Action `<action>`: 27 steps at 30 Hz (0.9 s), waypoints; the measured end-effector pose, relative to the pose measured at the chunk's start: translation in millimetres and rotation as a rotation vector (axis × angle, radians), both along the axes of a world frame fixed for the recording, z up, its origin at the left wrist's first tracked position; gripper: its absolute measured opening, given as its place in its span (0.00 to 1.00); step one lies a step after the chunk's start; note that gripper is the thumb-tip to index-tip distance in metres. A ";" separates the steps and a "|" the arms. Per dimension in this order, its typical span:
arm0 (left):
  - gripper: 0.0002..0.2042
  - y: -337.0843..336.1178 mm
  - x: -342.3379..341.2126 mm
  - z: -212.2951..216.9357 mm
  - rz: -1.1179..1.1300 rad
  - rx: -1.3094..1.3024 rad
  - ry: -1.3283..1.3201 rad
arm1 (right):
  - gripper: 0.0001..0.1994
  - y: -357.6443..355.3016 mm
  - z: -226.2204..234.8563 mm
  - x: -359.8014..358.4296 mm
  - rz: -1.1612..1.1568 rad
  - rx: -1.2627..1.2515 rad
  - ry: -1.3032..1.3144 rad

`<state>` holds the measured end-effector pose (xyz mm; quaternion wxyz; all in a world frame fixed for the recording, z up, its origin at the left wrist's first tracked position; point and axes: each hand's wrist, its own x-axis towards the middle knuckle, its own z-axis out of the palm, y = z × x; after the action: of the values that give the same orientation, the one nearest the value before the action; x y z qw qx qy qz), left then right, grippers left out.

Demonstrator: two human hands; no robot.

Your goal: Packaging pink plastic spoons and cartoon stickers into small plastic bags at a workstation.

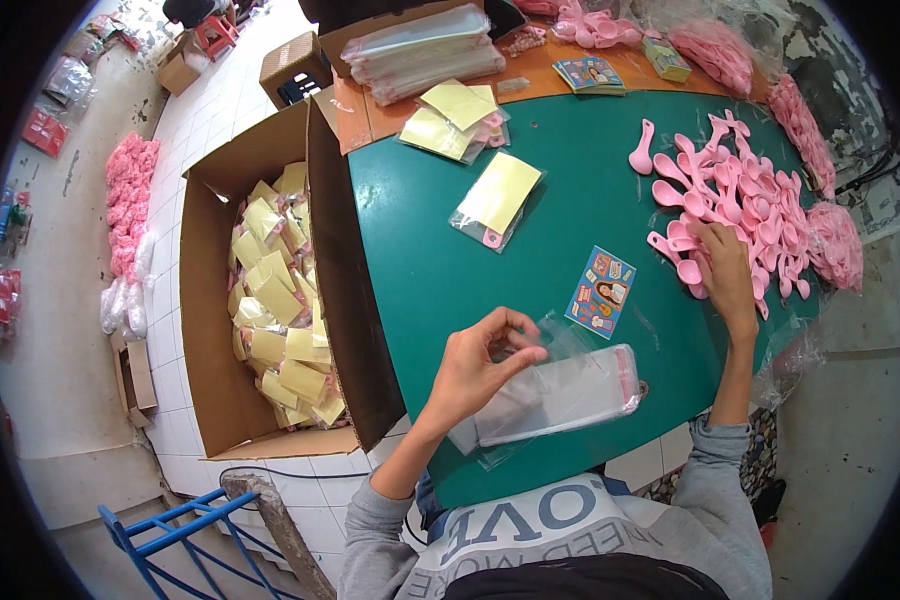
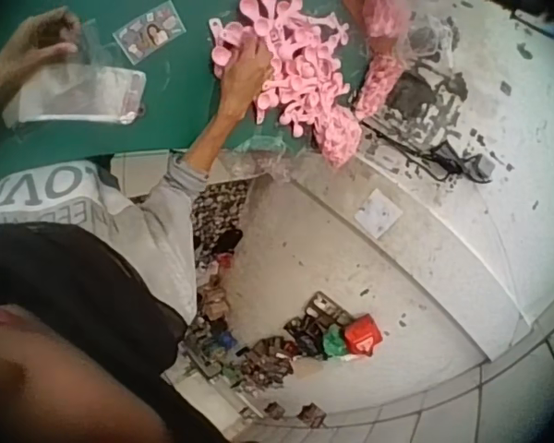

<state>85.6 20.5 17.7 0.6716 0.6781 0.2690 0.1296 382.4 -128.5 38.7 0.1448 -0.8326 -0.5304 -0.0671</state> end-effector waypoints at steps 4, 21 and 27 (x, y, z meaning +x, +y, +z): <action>0.06 -2.0 0.0 -6.6 0.006 -0.130 -0.094 | 0.13 2.3 -5.7 5.2 -0.035 -0.010 0.033; 0.14 -2.5 -1.2 1.4 0.024 -0.206 -0.036 | 0.19 38.4 24.0 -135.3 0.120 0.660 1.069; 0.16 -3.2 -3.2 -2.6 0.041 -0.149 -0.056 | 0.15 39.3 25.7 -143.0 0.141 0.675 1.016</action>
<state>82.4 17.3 15.1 0.7247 0.6165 0.2729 0.1420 239.4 -89.2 64.4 0.6393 -0.6315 -0.3984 0.1835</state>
